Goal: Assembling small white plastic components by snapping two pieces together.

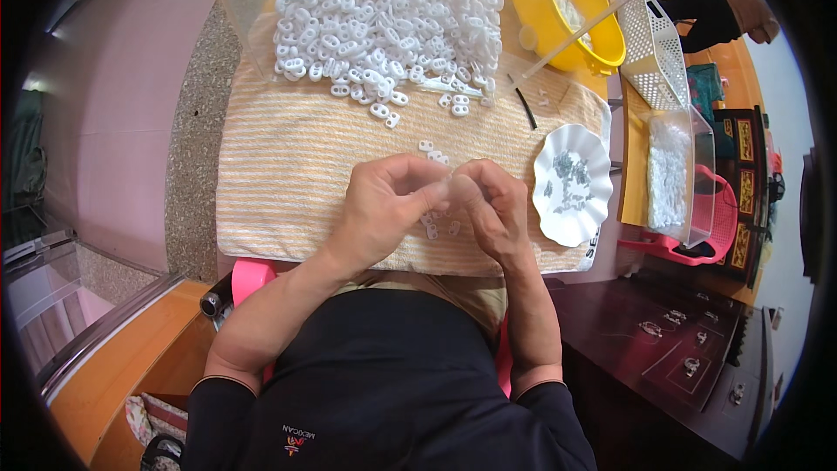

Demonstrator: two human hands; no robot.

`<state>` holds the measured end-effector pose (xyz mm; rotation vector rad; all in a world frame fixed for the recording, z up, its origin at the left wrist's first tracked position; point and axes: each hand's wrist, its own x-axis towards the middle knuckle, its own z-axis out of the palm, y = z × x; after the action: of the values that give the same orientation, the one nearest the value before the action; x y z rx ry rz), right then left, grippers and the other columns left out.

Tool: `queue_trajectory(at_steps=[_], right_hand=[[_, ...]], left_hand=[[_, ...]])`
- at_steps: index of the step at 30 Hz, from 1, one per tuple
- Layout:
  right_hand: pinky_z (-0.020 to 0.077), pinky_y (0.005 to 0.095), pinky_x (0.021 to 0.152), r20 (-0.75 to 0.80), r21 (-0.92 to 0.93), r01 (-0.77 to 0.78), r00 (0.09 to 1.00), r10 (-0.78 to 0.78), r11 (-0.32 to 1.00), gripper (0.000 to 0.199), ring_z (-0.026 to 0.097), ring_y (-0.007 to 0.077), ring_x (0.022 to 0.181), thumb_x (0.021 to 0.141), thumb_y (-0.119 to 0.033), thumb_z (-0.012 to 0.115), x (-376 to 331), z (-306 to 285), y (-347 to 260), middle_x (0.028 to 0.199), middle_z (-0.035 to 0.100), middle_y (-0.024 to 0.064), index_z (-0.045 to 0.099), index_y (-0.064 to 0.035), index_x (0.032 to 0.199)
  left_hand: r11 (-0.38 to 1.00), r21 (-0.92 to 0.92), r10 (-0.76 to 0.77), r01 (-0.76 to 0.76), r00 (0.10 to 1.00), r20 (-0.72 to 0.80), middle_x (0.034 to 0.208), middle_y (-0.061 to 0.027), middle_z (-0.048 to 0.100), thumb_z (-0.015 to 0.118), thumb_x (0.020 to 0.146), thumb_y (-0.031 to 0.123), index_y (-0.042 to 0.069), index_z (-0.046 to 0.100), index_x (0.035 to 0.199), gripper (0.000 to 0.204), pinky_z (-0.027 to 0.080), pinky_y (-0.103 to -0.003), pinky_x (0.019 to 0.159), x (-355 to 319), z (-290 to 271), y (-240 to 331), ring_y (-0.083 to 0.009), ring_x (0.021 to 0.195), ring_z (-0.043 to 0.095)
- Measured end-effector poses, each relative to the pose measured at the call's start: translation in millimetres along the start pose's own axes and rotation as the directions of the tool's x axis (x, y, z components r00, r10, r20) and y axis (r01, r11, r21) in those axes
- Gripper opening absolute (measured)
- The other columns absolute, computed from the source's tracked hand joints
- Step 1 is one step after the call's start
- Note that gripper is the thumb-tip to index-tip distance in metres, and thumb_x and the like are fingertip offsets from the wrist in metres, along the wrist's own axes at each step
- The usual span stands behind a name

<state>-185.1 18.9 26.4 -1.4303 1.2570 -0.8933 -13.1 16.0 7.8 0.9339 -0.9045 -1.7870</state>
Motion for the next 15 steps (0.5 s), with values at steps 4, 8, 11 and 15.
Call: queue_trajectory(at_steps=[4,8,11,15], right_hand=[[0.0463,0.0231,0.059,0.028,0.082,-0.019,0.999,0.017,0.996,0.016,0.057,0.0068,0.067,0.094,-0.01,0.057,1.7,1.6,-0.5,0.074,0.062,0.004,0.06,0.0036,0.087],[0.0473,0.0215,0.063,0.014,0.175,-0.047,0.999,0.046,0.983,0.016,0.058,0.0061,0.07,0.095,-0.012,0.058,3.5,2.3,2.5,0.076,0.063,0.002,0.061,0.0029,0.088],[0.0478,0.0209,0.066,0.007,0.185,-0.04,0.999,0.039,0.982,0.016,0.059,0.0062,0.073,0.094,-0.012,0.059,4.5,1.9,-1.6,0.079,0.064,0.0016,0.062,0.0026,0.092],[0.0501,0.0209,0.072,0.044,0.239,-0.088,0.996,0.08,0.967,0.013,0.063,0.0082,0.079,0.093,-0.007,0.061,5.2,-4.5,-1.7,0.088,0.067,0.0034,0.064,0.0032,0.099]], left_hand=[[0.999,0.032,0.039,-0.039,0.999,-0.002,0.09,-0.0084,0.069,0.065,0.088,0.001,-0.004,0.065,0.103,0.015,0.054,-0.024,0.073,1.0,-1.1,-3.4,-0.0112,0.079,0.066],[0.999,0.016,0.036,-0.036,0.999,-0.004,0.09,-0.0082,0.068,0.065,0.089,0.002,-0.004,0.065,0.103,0.015,0.055,-0.024,0.074,2.0,-1.9,-0.8,-0.0113,0.079,0.066],[0.998,-0.051,0.025,-0.026,1.0,-0.011,0.09,-0.0076,0.068,0.065,0.089,0.002,-0.003,0.065,0.103,0.015,0.055,-0.025,0.075,2.7,-2.3,0.5,-0.0114,0.079,0.066],[0.991,-0.131,-0.002,0.003,1.0,0.002,0.09,-0.0075,0.068,0.065,0.088,0.003,-0.002,0.064,0.104,0.016,0.056,-0.026,0.075,3.1,-3.5,0.9,-0.0118,0.08,0.065]])
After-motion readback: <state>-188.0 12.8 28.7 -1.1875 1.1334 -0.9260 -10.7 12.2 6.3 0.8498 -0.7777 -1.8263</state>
